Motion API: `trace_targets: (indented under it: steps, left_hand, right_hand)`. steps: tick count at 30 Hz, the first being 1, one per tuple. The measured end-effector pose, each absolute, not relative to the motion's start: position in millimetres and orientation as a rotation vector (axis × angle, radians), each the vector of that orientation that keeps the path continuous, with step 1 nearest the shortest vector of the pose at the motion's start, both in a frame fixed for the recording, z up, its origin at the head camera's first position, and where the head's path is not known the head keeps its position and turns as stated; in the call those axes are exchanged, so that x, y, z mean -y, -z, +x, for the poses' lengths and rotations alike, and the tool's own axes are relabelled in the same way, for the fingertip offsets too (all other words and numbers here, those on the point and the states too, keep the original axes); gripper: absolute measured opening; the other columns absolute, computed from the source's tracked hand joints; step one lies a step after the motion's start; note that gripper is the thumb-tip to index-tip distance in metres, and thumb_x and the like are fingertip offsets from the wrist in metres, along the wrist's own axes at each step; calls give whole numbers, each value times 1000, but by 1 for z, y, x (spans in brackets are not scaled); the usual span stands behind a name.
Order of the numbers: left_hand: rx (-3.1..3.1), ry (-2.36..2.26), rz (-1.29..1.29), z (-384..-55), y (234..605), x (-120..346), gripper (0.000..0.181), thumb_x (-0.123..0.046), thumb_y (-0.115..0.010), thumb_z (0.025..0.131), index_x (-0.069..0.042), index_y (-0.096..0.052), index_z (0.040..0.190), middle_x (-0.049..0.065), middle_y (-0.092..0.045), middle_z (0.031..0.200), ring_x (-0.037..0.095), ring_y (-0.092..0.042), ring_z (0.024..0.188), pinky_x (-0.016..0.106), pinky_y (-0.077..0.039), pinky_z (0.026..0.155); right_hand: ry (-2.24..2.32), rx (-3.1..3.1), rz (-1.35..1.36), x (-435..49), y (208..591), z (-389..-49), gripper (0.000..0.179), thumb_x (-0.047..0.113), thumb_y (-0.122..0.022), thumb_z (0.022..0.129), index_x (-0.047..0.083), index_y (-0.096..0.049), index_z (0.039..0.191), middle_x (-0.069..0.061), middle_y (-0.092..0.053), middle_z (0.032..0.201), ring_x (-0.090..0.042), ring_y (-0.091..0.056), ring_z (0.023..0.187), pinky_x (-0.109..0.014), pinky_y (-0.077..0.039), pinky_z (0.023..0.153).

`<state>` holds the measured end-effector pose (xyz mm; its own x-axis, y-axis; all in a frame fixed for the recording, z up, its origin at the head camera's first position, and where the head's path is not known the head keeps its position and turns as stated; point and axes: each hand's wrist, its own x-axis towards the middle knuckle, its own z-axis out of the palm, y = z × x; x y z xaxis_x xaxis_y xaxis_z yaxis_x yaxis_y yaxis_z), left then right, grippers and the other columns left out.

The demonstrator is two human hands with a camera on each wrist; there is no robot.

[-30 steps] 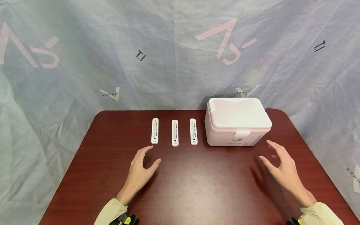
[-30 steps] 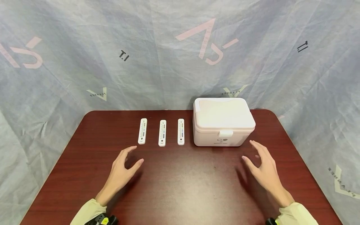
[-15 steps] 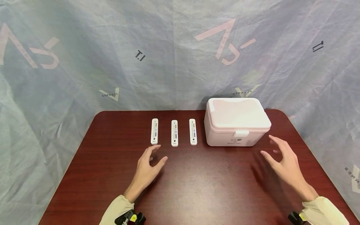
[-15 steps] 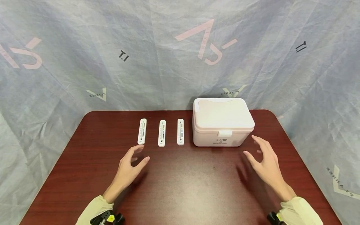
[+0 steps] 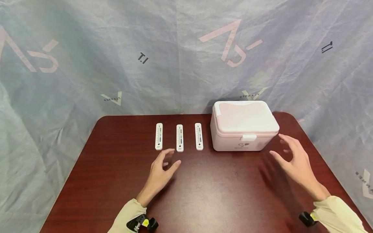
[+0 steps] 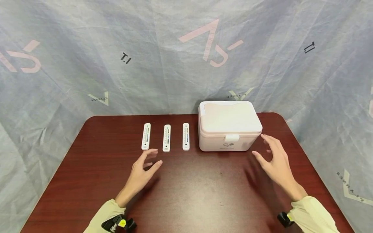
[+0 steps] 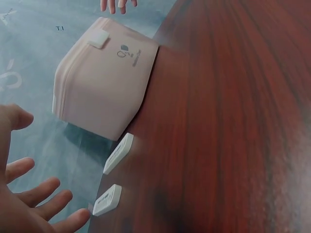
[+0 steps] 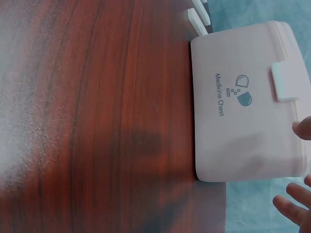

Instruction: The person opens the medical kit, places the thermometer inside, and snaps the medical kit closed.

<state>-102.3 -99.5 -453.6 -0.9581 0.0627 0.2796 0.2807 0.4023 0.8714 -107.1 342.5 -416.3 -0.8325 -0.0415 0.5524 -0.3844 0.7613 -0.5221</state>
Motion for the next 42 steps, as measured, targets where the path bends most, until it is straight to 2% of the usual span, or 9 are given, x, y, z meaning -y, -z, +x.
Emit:
trace_targets:
  steps: [5,9,17,20,24,27,33,36,42]
  left_hand:
    - [2447,1651,-350,-105,453,93,40,-34,-68,87,-24,-55,123,-1,-59,119,28,-55,113,49,-48,85]
    - [2440,1680,-384,-107,453,88,39,-33,-68,87,-24,-55,124,4,-59,121,29,-55,113,50,-48,84]
    - [2410,1714,-414,-109,452,76,37,-26,-70,86,-20,-58,120,-3,-60,119,21,-57,112,53,-48,83]
    - [2421,1724,-405,-106,438,70,36,-18,-70,86,-13,-58,120,3,-61,119,24,-57,112,50,-48,84]
    - [2418,1771,-411,-99,416,62,35,-9,-68,86,-3,-57,118,13,-61,117,35,-55,111,53,-47,85]
    - [2393,1815,-439,-98,411,59,34,-7,-68,86,-1,-57,117,16,-60,116,39,-55,110,58,-46,84]
    - [2388,1867,-467,-101,413,52,33,-6,-67,86,-2,-57,117,16,-61,116,39,-55,110,56,-47,84]
    - [2403,1882,-476,-102,412,48,32,-8,-67,87,-3,-57,117,13,-61,116,34,-56,110,53,-48,84]
    - [2409,1932,-482,-108,416,40,34,-8,-67,87,-2,-56,119,14,-60,118,34,-55,110,49,-49,85]
  right_hand:
    - [-876,2429,332,-344,415,-110,79,-4,-81,67,11,-49,137,-11,-51,129,4,-43,109,-2,-34,80]
    - [-880,2419,334,-345,414,-112,79,-5,-81,66,9,-50,137,-11,-51,129,7,-42,109,-3,-35,80]
    - [-870,2408,346,-344,410,-117,77,-5,-81,66,7,-51,135,-12,-52,128,6,-42,109,-4,-36,79]
    - [-860,2404,361,-344,409,-120,77,-5,-81,65,7,-52,135,-12,-52,129,5,-43,108,-4,-35,79]
    - [-848,2394,385,-344,407,-123,76,-6,-81,65,6,-53,134,-12,-52,130,6,-42,108,-4,-34,79]
    - [-841,2392,395,-345,406,-126,75,-6,-81,65,6,-53,133,-13,-52,130,5,-43,108,-4,-34,79]
    - [-823,2396,400,-347,405,-132,76,-5,-81,65,8,-53,134,-14,-51,132,0,-43,110,-4,-32,81]
    - [-817,2393,398,-349,404,-135,76,-4,-82,65,9,-53,134,-13,-50,132,-2,-44,111,-5,-32,81]
    - [-809,2386,405,-350,402,-140,73,-1,-82,65,8,-55,132,-15,-51,130,-6,-43,118,-9,-27,91]
